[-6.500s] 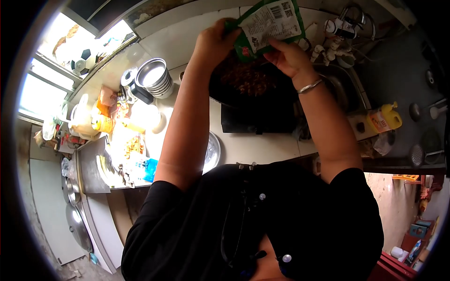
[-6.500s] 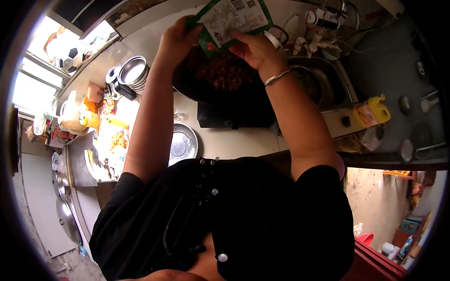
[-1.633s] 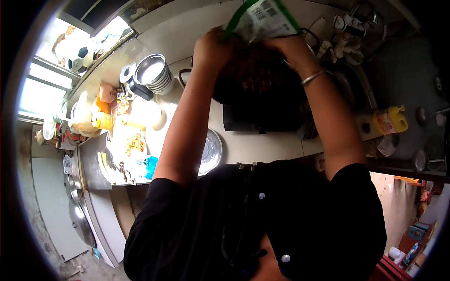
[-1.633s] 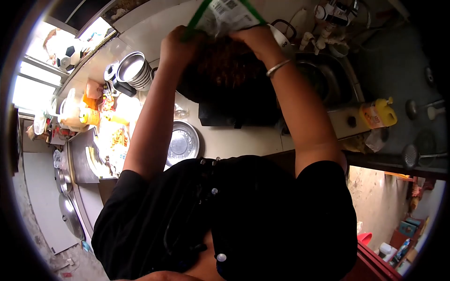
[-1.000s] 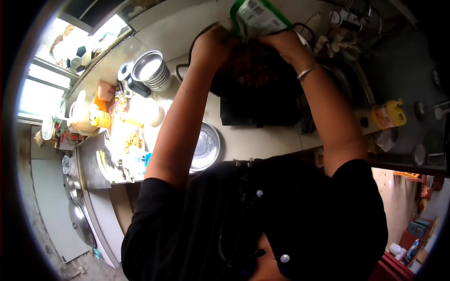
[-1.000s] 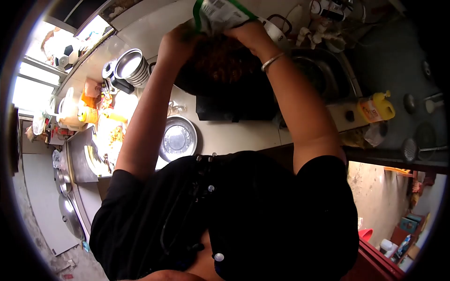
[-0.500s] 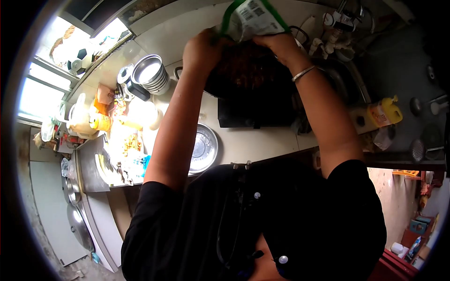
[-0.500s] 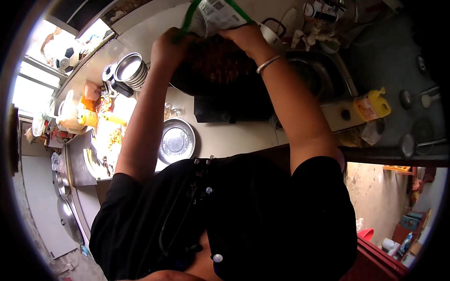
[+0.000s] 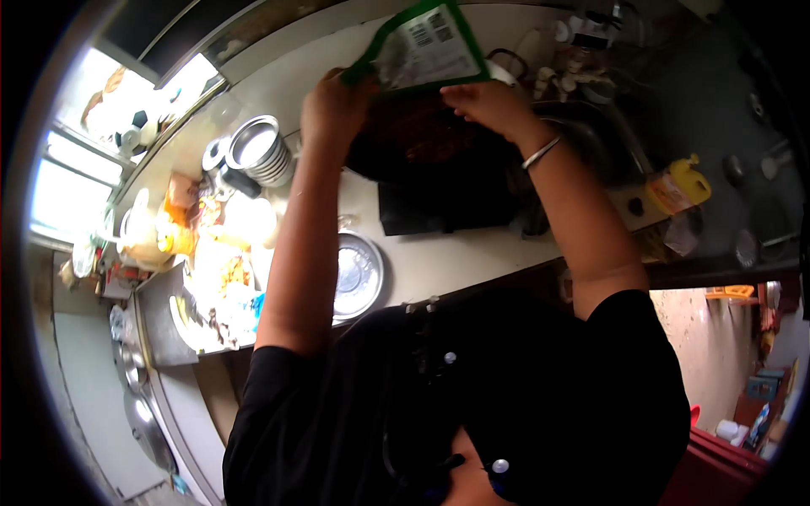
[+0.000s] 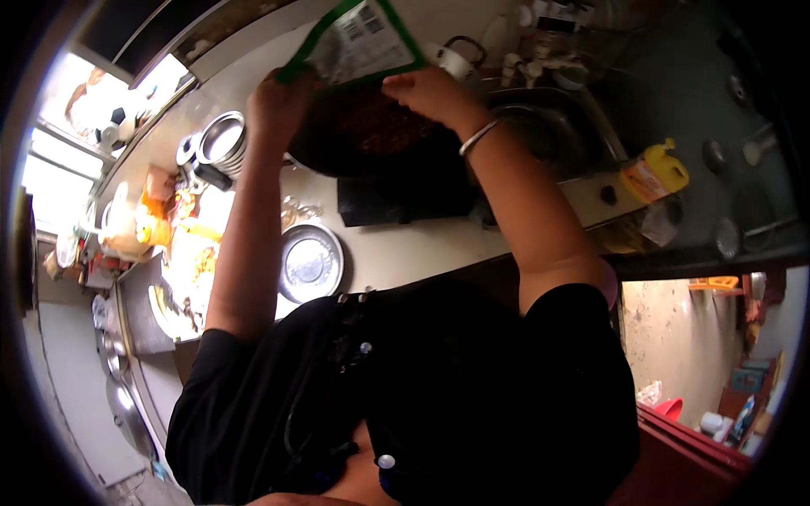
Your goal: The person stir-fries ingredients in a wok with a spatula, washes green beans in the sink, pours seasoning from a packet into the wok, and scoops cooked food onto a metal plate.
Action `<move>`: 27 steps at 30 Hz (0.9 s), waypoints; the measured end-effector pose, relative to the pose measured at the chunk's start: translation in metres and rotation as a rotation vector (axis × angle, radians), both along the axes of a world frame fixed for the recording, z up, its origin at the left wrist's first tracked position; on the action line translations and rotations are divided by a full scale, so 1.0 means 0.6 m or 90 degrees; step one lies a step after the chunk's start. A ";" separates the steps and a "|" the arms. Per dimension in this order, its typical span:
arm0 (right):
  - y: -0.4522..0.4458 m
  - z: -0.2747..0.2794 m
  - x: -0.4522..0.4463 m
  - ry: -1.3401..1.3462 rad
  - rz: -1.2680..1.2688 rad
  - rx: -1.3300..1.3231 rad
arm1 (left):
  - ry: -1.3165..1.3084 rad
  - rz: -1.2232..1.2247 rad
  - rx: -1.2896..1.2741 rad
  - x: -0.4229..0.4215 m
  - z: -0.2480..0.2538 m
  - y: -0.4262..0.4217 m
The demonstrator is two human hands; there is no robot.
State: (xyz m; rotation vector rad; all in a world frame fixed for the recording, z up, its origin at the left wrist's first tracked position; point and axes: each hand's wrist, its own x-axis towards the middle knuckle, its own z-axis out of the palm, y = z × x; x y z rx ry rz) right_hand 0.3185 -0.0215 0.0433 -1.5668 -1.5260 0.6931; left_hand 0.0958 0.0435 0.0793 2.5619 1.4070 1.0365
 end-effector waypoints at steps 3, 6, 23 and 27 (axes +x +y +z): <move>-0.045 -0.015 0.026 -0.249 -0.041 0.108 | -0.059 -0.055 0.045 -0.020 0.000 0.004; -0.132 0.013 0.032 -0.366 -0.034 0.210 | -0.098 -0.068 0.088 -0.027 0.004 -0.010; -0.199 0.078 0.144 -0.635 -0.099 -0.026 | 0.268 0.168 0.400 -0.258 0.003 -0.024; -0.223 0.168 0.154 -0.664 0.002 0.074 | 0.288 0.240 0.362 -0.375 -0.050 -0.049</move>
